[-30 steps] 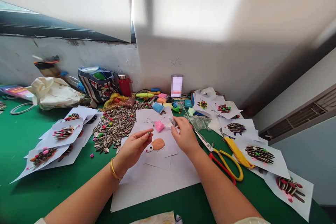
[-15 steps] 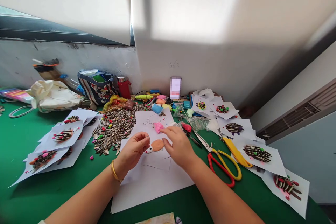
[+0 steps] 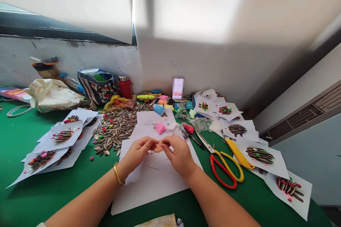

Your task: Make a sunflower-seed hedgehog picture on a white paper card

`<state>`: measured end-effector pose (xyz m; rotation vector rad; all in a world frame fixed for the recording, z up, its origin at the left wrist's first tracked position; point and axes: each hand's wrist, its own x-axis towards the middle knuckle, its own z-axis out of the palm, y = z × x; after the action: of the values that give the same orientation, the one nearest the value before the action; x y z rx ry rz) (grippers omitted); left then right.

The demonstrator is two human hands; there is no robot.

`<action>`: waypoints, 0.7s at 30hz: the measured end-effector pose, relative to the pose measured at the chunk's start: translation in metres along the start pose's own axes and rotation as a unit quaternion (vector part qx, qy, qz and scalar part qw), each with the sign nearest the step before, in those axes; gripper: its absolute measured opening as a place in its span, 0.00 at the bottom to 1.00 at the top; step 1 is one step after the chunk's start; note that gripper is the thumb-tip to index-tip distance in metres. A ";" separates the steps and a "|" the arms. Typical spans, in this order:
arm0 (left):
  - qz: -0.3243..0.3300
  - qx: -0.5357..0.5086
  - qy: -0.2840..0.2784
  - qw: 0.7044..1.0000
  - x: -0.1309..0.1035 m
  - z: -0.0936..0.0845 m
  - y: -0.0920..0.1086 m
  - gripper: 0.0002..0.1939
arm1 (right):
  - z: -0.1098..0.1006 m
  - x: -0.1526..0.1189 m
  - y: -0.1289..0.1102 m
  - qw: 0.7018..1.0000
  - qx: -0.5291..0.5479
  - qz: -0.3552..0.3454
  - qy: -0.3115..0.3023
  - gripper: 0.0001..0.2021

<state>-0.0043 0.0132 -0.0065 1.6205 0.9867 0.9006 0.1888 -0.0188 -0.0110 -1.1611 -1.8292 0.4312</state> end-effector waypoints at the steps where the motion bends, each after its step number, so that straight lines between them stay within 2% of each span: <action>1: 0.015 0.050 0.036 0.998 0.003 -0.004 -0.004 0.17 | -0.001 0.001 0.007 0.999 -0.003 0.036 0.022 0.05; 2: 0.040 0.107 0.077 0.991 0.006 -0.009 -0.009 0.14 | -0.002 0.001 0.013 0.997 -0.004 0.071 0.034 0.05; 3: 0.067 0.164 0.089 0.980 0.009 -0.013 -0.013 0.12 | -0.003 0.002 0.020 0.994 0.002 0.101 0.034 0.05; 6: 0.111 0.300 0.073 0.944 0.015 -0.022 -0.026 0.16 | -0.006 0.005 0.035 0.989 0.022 0.148 0.010 0.05; 8: 0.126 0.354 0.047 0.925 0.016 -0.024 -0.031 0.20 | -0.007 0.006 0.039 0.991 0.002 0.136 -0.018 0.05; 11: 0.132 0.401 0.018 0.906 0.014 -0.022 -0.032 0.19 | -0.009 0.007 0.042 0.992 -0.070 0.086 -0.056 0.06; 18: 0.078 0.466 0.018 0.881 0.010 -0.020 -0.023 0.14 | 0.001 0.006 0.051 0.984 -0.141 0.073 -0.075 0.08; 21: 0.090 0.462 0.018 0.882 0.010 -0.020 -0.023 0.16 | 0.004 0.006 0.054 0.978 -0.181 0.049 -0.089 0.07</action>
<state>-0.0220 0.0336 -0.0232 2.5308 1.4296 0.5854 0.2134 0.0143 -0.0470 -1.5054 -2.0690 0.2703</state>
